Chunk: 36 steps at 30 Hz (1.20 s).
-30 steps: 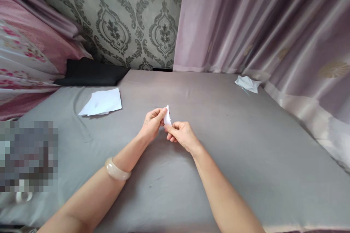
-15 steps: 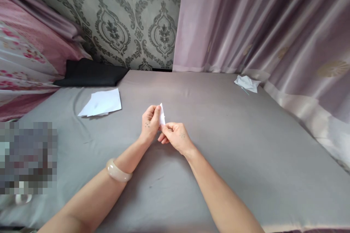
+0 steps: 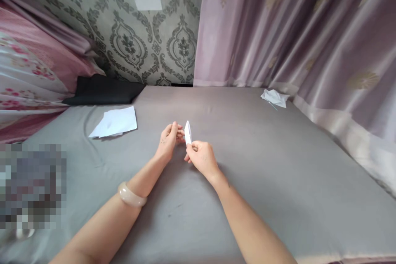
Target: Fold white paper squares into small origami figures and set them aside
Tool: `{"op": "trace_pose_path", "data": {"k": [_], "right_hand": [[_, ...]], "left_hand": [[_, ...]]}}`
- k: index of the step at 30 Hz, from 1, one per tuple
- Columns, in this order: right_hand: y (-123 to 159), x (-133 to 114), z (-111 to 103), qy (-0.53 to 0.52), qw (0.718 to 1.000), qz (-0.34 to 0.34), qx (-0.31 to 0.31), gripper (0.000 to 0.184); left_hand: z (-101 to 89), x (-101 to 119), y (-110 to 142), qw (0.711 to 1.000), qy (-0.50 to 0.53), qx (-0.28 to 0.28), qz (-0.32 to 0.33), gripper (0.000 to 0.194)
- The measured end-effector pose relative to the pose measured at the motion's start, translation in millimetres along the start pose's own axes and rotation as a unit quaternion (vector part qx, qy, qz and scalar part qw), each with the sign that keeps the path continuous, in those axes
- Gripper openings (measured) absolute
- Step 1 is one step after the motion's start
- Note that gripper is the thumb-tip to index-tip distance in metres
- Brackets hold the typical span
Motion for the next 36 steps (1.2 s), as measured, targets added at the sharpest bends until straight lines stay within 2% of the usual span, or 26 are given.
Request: {"op": "trace_pose_path", "data": {"k": [2,5,7,10,15,19,22,30,36], "right_hand": [[1,0,-5,0.117,0.991,-0.029,0.065,0.031],[5,-1,-7,0.293,0.944,-0.047,0.148,0.029],[8,-3,-6,0.364,0.914,-0.041,0.172,0.028],[11,-5,-5,0.391,0.903,-0.042,0.171,0.030],[9,-8,-13,0.289,0.941,-0.072,0.162,0.035],[1,-4,-21,0.169,0.968,-0.098,0.157,0.028],[-6,2,-22,0.111,0.980,-0.094,0.132,0.027],[-17,10,-20,-0.024,0.996,-0.057,0.057,0.033],[-17,11,-22,-0.024,0.996,-0.042,0.076,0.027]], "left_hand": [[2.9,-2,2,0.999,0.030,-0.009,-0.045,0.035],[8.4,-4,6,0.995,0.043,-0.045,-0.078,0.041],[10.1,-5,8,0.993,0.051,-0.061,-0.084,0.042],[8.3,-7,7,0.992,0.062,-0.058,-0.096,0.037],[5.6,-7,5,0.988,0.086,-0.067,-0.109,0.035],[7.2,-5,6,0.985,0.103,-0.092,-0.107,0.036],[9.2,-5,7,0.982,0.111,-0.111,-0.107,0.035],[8.8,-5,7,0.981,0.109,-0.124,-0.101,0.034],[9.4,-1,7,0.988,0.068,-0.114,-0.074,0.031]]}}
Point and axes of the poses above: each hand's wrist, its own y-axis away from the middle knuckle, its own z-axis out of the palm, x = y × z, the point moved 4 cm from there along -y, towards the middle knuckle, and after that the axes turned 10 degrees about z, right-handed, at the moved point
